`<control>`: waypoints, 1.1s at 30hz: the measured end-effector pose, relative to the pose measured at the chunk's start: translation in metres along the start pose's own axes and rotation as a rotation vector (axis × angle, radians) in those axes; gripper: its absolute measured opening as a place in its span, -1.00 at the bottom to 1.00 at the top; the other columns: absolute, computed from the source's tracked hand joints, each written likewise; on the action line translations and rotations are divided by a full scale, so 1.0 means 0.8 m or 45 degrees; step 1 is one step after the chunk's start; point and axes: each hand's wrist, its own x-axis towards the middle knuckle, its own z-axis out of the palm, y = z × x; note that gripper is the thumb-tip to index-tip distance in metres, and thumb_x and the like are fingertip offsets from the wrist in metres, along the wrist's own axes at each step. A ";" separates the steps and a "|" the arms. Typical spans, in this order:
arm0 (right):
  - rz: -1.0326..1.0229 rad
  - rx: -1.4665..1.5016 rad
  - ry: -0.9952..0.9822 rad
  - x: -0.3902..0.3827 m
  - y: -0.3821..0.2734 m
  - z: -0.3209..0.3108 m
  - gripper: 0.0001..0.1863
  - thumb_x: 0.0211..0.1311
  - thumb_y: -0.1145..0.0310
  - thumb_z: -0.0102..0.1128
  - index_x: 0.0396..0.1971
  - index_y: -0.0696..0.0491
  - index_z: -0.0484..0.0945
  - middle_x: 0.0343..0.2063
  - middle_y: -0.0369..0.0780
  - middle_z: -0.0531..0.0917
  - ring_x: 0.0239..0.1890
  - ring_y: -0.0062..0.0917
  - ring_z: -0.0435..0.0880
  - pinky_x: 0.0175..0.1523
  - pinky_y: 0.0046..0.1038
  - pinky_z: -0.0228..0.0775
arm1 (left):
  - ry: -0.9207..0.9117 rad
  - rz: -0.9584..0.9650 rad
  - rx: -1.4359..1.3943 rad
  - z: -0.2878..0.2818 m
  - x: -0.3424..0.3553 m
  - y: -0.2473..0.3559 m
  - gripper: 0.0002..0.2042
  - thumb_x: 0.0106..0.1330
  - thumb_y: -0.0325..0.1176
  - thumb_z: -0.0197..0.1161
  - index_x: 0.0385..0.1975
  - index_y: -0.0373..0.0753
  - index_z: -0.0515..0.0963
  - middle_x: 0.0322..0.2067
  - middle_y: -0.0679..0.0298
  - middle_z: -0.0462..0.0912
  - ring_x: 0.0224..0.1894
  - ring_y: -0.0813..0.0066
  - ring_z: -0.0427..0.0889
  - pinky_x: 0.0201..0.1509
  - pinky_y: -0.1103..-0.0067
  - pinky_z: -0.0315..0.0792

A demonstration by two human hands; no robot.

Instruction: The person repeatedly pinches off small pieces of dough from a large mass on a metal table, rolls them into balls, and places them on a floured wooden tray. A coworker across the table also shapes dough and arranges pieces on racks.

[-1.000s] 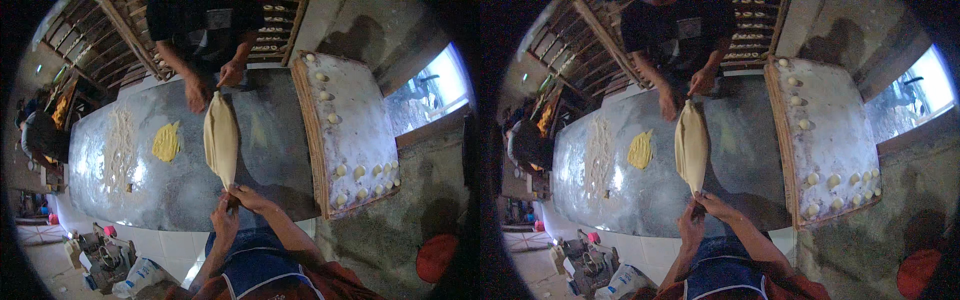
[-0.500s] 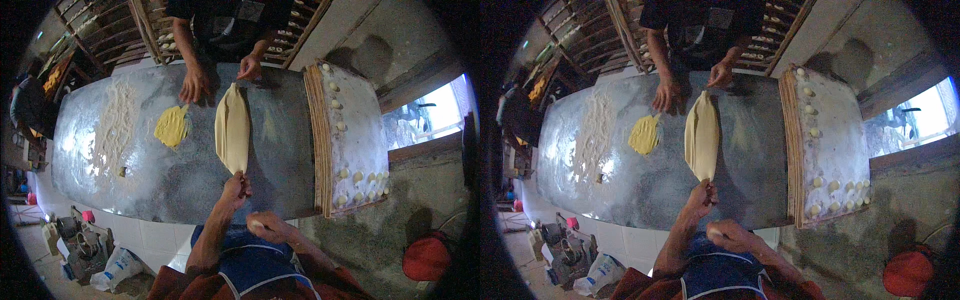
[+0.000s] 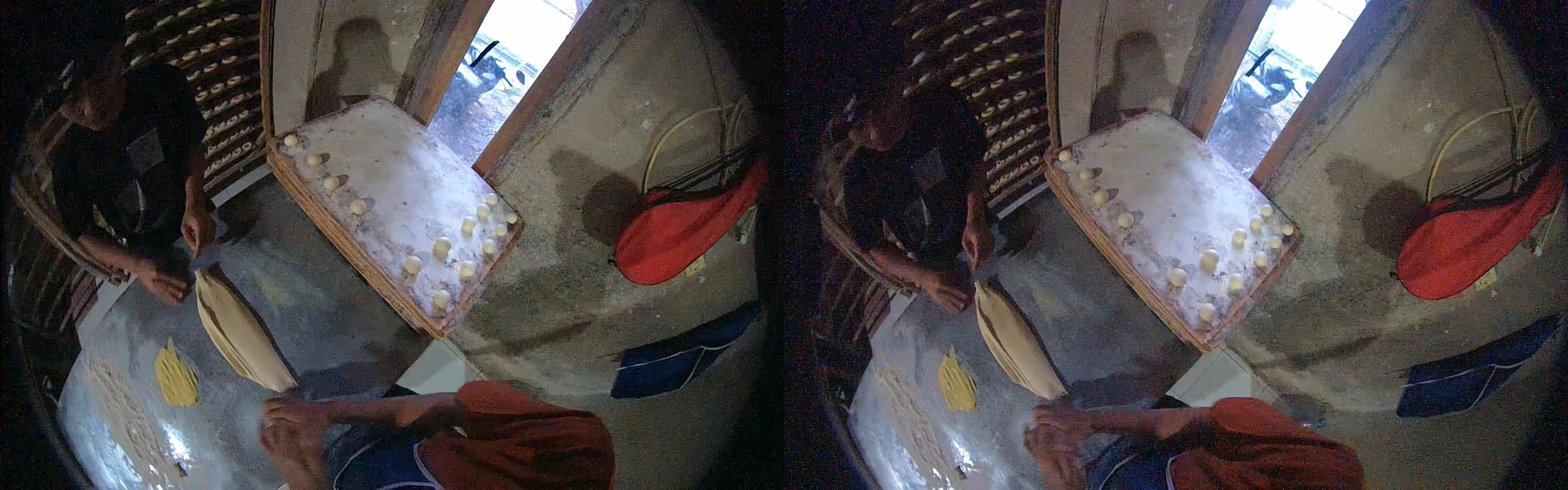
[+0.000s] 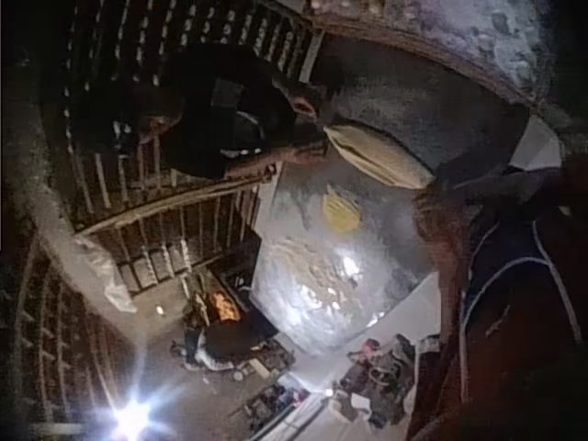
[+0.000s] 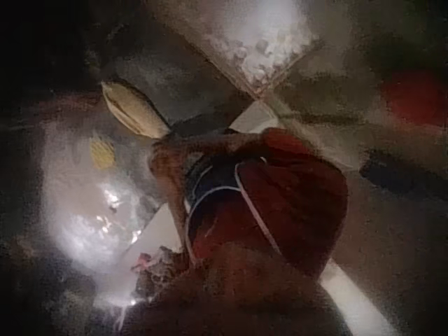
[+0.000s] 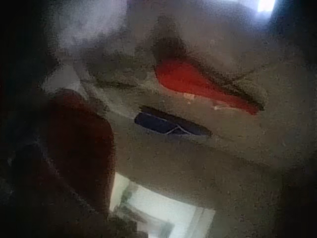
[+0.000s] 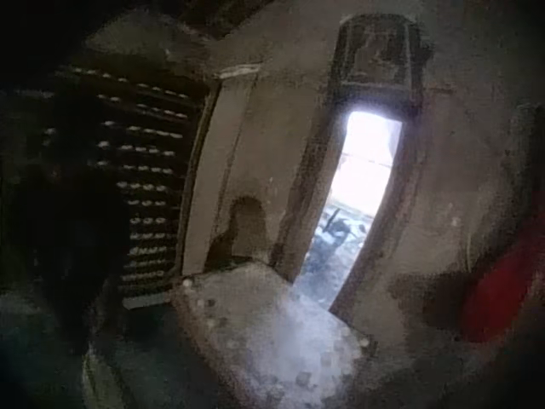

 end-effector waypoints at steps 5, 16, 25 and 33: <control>0.276 -0.972 -0.058 -0.127 -0.041 -0.129 -0.70 0.35 0.18 0.09 -0.06 0.04 0.48 -0.05 -0.12 0.50 0.07 -0.21 0.48 0.16 -0.07 0.28 | 0.341 -0.423 0.524 0.158 -0.108 -0.263 -0.68 0.39 -0.33 0.15 0.04 -0.39 0.42 0.04 0.00 0.50 0.10 0.02 0.49 0.13 0.21 0.42; 0.752 -0.431 -0.274 -0.125 0.020 -0.158 -0.63 0.34 0.13 0.21 -0.05 0.09 0.45 -0.09 -0.11 0.53 -0.01 -0.23 0.52 0.12 -0.16 0.35 | 0.886 -0.127 0.209 0.125 -0.023 -0.177 -0.70 0.47 -0.30 0.04 -0.01 -0.43 0.27 -0.17 -0.03 0.40 -0.16 -0.03 0.45 -0.02 0.10 0.35; 0.419 -0.837 -0.031 -0.146 0.040 -0.114 -0.65 0.29 0.27 0.21 -0.06 0.17 0.41 -0.13 -0.06 0.48 -0.05 -0.18 0.51 0.20 -0.16 0.30 | 0.902 -0.616 0.226 0.154 0.003 -0.278 -0.88 0.42 -0.45 0.03 -0.16 -0.35 0.33 -0.33 0.05 0.36 -0.31 0.05 0.41 -0.11 0.23 0.41; 0.511 -0.842 0.252 -0.082 -0.003 -0.148 -0.69 0.25 0.23 0.26 -0.27 0.12 0.38 -0.32 -0.05 0.50 -0.17 -0.20 0.54 0.00 -0.10 0.35 | 0.596 -0.897 0.063 0.151 0.005 -0.203 -0.60 0.44 -0.43 0.01 0.16 -0.59 0.25 0.11 -0.30 0.38 0.07 -0.19 0.47 0.18 0.15 0.38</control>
